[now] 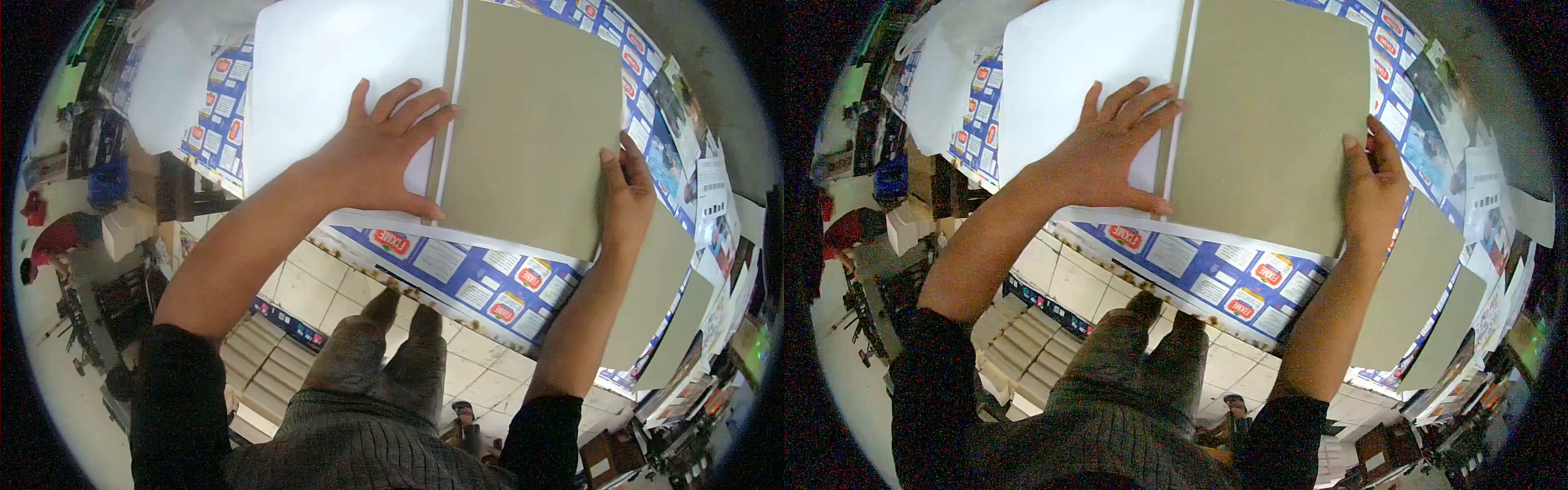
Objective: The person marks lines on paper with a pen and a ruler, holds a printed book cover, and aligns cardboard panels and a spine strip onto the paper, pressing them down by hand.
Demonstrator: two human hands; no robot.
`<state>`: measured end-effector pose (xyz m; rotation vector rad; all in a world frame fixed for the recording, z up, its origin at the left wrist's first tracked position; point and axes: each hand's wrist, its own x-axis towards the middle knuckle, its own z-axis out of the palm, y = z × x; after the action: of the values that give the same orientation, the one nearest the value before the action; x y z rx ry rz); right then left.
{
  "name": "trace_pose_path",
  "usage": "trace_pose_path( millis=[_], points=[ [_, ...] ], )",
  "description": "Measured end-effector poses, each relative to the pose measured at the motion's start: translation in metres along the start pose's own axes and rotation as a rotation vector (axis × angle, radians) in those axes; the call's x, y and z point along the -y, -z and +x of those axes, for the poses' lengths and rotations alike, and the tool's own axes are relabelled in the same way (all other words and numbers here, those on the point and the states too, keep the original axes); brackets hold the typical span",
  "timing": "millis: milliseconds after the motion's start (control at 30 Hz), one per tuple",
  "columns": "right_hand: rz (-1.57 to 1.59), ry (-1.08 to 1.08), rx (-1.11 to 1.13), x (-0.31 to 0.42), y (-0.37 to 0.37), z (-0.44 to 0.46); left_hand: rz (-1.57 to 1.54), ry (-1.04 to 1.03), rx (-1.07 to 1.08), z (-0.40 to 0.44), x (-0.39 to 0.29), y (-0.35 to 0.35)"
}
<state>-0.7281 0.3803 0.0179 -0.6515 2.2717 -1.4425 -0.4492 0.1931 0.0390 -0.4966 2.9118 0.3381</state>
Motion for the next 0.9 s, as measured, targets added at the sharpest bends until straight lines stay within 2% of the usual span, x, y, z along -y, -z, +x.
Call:
trace_pose_path(
  millis=[200, 333, 400, 500, 567, 767, 900],
  points=[
    [0.08, 0.008, -0.018, 0.008, -0.004, -0.006, 0.005, 0.001, 0.003, 0.001, -0.001, 0.001],
    [-0.046, 0.069, -0.034, 0.008, -0.006, -0.007, 0.015, 0.01, 0.018, 0.0, -0.001, 0.002],
    [-0.23, 0.148, -0.059, 0.009, -0.005, -0.007, 0.011, 0.0, 0.014, 0.001, 0.0, 0.001],
    [-0.349, 0.097, -0.008, 0.02, -0.001, -0.008, 0.01, 0.002, 0.023, 0.0, 0.0, 0.005],
    [-0.331, 0.117, 0.011, 0.009, 0.0, -0.001, 0.002, -0.027, 0.029, 0.003, -0.005, 0.009],
    [-0.317, 0.101, 0.088, 0.003, 0.019, 0.011, 0.002, 0.076, 0.108, 0.007, -0.013, 0.017],
    [-0.251, 0.115, 0.127, -0.001, 0.022, 0.011, 0.005, 0.045, 0.086, 0.006, -0.008, 0.014]
  ],
)
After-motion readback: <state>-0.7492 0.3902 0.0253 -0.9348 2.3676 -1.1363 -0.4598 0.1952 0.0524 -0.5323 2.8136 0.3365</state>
